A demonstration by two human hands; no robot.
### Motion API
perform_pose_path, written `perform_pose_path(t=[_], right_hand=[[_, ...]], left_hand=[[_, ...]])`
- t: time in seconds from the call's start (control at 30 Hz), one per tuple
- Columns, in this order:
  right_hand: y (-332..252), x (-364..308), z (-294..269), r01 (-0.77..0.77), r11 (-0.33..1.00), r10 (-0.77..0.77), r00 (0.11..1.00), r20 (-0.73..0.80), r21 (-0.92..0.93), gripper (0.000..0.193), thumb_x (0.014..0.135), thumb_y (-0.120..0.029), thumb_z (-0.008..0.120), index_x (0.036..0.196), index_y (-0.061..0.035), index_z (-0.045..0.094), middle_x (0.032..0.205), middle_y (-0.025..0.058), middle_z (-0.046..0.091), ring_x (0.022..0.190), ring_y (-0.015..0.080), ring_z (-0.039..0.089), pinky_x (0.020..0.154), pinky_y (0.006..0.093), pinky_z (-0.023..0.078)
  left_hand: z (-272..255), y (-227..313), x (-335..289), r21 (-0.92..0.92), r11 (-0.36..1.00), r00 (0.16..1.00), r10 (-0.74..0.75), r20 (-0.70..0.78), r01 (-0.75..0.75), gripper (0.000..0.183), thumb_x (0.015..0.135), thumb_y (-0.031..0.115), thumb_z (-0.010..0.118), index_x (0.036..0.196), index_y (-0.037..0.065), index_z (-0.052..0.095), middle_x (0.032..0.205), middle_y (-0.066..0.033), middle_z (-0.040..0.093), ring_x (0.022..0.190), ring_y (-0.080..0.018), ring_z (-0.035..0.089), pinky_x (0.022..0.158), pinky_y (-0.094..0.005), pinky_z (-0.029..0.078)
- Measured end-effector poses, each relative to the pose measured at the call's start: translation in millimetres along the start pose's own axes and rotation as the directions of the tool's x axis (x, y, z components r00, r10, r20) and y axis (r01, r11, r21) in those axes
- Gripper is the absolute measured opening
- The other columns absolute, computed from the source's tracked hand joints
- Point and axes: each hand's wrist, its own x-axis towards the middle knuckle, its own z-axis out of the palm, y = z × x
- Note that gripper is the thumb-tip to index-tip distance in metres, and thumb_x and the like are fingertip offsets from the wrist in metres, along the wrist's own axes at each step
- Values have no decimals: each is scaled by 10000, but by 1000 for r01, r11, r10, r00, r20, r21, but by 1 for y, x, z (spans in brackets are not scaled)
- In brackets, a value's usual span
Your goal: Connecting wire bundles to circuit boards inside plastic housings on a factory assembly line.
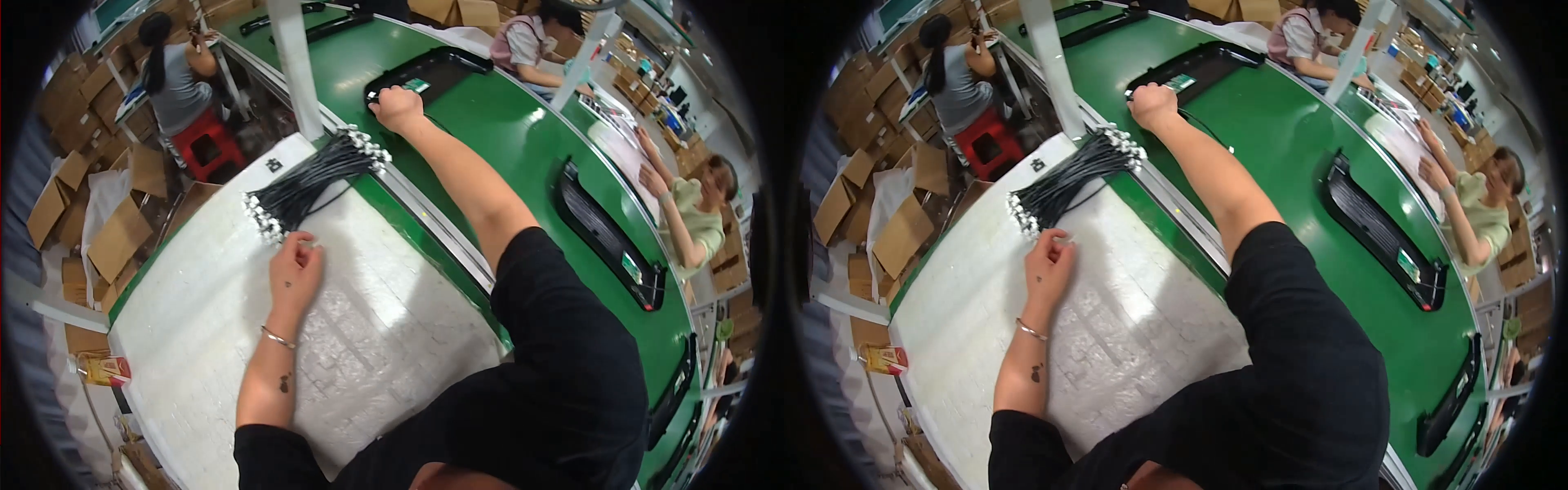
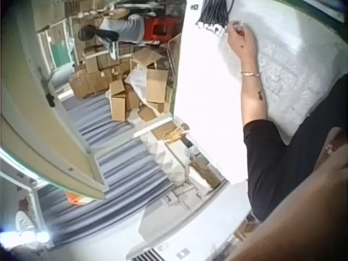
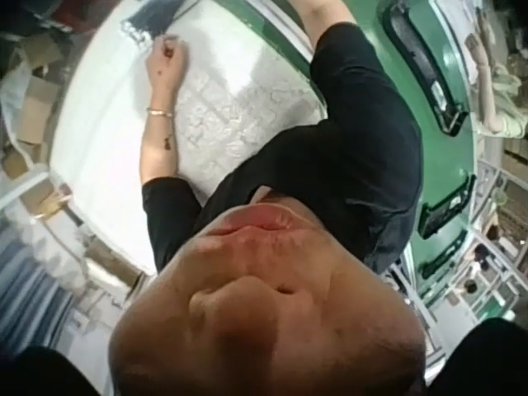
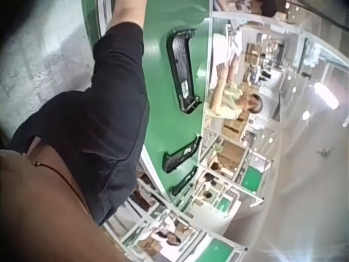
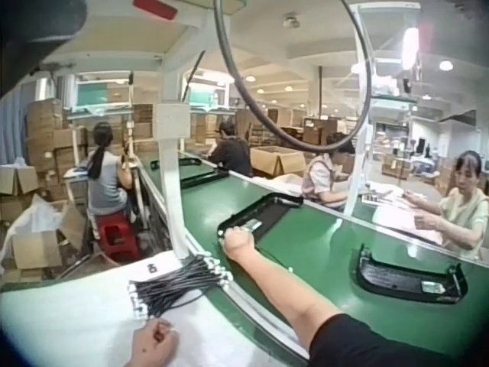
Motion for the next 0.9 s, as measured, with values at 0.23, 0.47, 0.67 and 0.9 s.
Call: perform_pose_path(t=[0.23, 0.47, 0.67, 0.9], right_hand=[[-48, 63, 58, -263, 964, 262, 933, 246, -31, 321, 755, -338, 633, 967, -103, 687, 1013, 123, 660, 966, 279, 630, 798, 365, 509], [-3, 22, 10, -147, 989, 146, 902, 406, -28, 345, 752, -273, 553, 994, -51, 659, 1039, 161, 643, 985, 302, 617, 823, 389, 502], [57, -104, -150, 131, 949, -167, 981, 103, 288, 356, 705, -362, 587, 657, -11, 624, 663, 203, 599, 668, 354, 614, 626, 436, 499], [54, -273, -260, 772, 417, -844, 524, -110, 479, 194, 667, -193, 620, 609, -72, 479, 660, 46, 495, 688, 228, 558, 524, 351, 475]], left_hand=[[-2, 8, 2, 128, 992, 1000, 9, 2, -10, 165, 778, 138, 616, 919, 76, 556, 575, -58, 532, 526, -220, 547, 502, -339, 418], [0, -5, 5, 53, 999, 999, -6, -36, 7, 178, 767, 121, 617, 919, 62, 545, 560, -82, 519, 500, -235, 522, 498, -348, 406], [-1, -20, 9, 2, 995, 990, 104, -94, -104, 182, 765, 113, 638, 922, 50, 570, 608, -57, 565, 533, -153, 543, 527, -288, 435], [-63, 95, -42, 547, 494, 531, 841, -105, -676, 413, 806, 62, 619, 1194, 20, 484, 1291, -187, 453, 1151, -300, 463, 853, -362, 448]])
